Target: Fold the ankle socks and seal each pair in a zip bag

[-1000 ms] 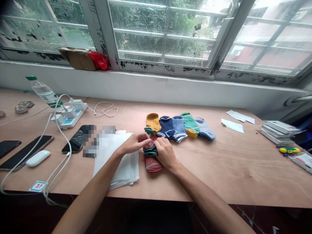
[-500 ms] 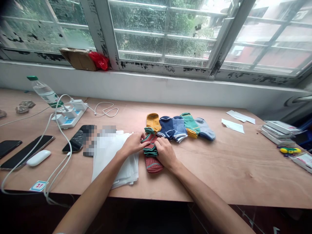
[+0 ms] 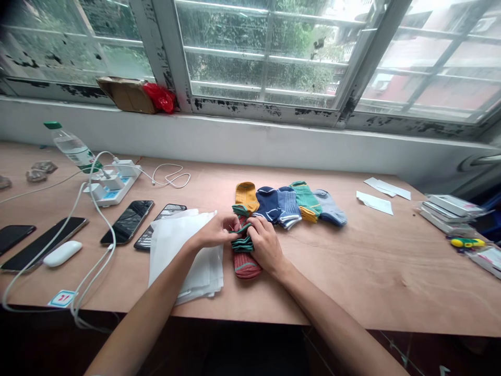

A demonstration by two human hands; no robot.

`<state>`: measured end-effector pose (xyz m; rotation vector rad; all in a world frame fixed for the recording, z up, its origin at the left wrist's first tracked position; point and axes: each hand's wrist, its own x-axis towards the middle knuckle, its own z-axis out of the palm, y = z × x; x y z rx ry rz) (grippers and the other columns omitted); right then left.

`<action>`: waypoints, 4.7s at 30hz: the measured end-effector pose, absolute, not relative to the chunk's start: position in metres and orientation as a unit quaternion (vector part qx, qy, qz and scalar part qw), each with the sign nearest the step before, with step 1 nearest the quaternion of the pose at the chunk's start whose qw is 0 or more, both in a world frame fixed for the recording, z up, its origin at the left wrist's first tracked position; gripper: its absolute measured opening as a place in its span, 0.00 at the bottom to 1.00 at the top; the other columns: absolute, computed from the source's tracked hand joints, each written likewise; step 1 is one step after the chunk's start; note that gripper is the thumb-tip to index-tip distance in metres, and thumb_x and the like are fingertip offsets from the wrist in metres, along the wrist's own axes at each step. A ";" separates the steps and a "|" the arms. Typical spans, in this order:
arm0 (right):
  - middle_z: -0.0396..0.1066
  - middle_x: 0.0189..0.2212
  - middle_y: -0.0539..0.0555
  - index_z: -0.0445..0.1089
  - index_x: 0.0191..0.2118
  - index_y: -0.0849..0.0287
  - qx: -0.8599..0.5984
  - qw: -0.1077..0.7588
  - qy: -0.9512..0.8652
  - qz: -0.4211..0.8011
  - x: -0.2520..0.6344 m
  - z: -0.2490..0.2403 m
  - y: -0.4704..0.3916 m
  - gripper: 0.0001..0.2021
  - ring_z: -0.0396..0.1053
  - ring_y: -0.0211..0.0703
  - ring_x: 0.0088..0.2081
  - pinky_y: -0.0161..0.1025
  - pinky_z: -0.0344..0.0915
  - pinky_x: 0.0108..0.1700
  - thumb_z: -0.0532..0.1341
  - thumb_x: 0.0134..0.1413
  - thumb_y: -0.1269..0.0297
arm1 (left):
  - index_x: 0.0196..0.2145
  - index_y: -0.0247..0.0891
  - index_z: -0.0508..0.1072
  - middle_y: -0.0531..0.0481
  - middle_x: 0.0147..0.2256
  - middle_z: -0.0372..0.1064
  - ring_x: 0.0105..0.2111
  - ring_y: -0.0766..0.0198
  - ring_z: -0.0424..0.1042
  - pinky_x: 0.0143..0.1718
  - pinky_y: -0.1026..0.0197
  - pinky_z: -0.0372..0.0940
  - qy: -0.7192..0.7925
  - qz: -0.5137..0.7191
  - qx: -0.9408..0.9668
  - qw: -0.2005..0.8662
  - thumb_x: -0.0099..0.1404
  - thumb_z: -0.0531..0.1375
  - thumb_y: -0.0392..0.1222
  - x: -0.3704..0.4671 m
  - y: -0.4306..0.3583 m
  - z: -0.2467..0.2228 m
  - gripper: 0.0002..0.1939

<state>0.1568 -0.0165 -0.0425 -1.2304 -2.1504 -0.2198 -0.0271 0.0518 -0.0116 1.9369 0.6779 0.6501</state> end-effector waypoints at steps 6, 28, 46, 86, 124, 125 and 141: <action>0.69 0.35 0.58 0.65 0.41 0.61 -0.476 0.345 -0.808 -0.046 0.158 -0.046 -0.017 0.09 0.65 0.49 0.37 0.43 0.64 0.39 0.57 0.54 0.75 | 0.31 0.34 0.69 0.50 0.30 0.70 0.30 0.68 0.67 0.30 0.66 0.63 0.240 0.218 0.780 0.536 0.53 0.64 0.41 -0.032 0.049 -0.003 0.10; 0.65 0.31 0.56 0.63 0.30 0.57 -0.481 0.303 -0.819 -0.077 0.159 -0.049 -0.013 0.06 0.61 0.47 0.35 0.42 0.60 0.37 0.55 0.53 0.76 | 0.29 0.39 0.70 0.48 0.30 0.72 0.30 0.60 0.69 0.30 0.62 0.58 0.468 0.209 0.842 0.168 0.60 0.60 0.44 -0.028 0.053 -0.019 0.07; 0.62 0.55 0.65 0.67 0.37 0.59 -0.470 0.346 -0.808 -0.083 0.157 -0.042 -0.017 0.05 0.59 0.55 0.56 0.51 0.64 0.53 0.55 0.58 0.73 | 0.27 0.34 0.69 0.52 0.25 0.67 0.26 0.68 0.65 0.28 0.66 0.61 0.315 0.292 0.783 0.450 0.58 0.62 0.46 -0.027 0.048 -0.004 0.12; 0.70 0.44 0.61 0.63 0.49 0.59 -0.440 0.355 -0.823 0.051 0.163 -0.051 -0.013 0.15 0.70 0.51 0.45 0.49 0.71 0.46 0.58 0.56 0.70 | 0.46 0.37 0.67 0.45 0.43 0.68 0.40 0.58 0.70 0.40 0.57 0.67 0.258 0.217 0.837 0.431 0.46 0.71 0.50 -0.026 0.037 0.013 0.32; 0.76 0.37 0.53 0.72 0.42 0.59 -0.437 0.535 -0.469 0.550 0.169 -0.060 -0.002 0.18 0.74 0.44 0.38 0.40 0.71 0.42 0.66 0.51 0.51 | 0.20 0.38 0.63 0.46 0.21 0.68 0.19 0.61 0.67 0.24 0.62 0.54 0.610 0.061 0.766 0.192 0.61 0.49 0.37 -0.070 0.018 0.016 0.12; 0.77 0.37 0.53 0.73 0.41 0.59 -0.435 0.537 -0.444 0.570 0.169 -0.059 -0.002 0.17 0.74 0.44 0.37 0.40 0.72 0.42 0.65 0.51 0.51 | 0.21 0.38 0.63 0.45 0.23 0.69 0.22 0.60 0.68 0.24 0.62 0.53 0.603 0.089 0.773 0.175 0.61 0.49 0.38 -0.068 0.018 0.015 0.12; 0.72 0.52 0.55 0.67 0.52 0.55 -0.308 0.540 -0.360 0.696 0.176 -0.020 -0.017 0.20 0.71 0.50 0.52 0.53 0.69 0.54 0.64 0.52 0.64 | 0.29 0.38 0.62 0.54 0.24 0.63 0.25 0.68 0.61 0.29 0.64 0.55 0.410 0.384 0.763 0.321 0.70 0.48 0.47 -0.008 0.016 -0.009 0.14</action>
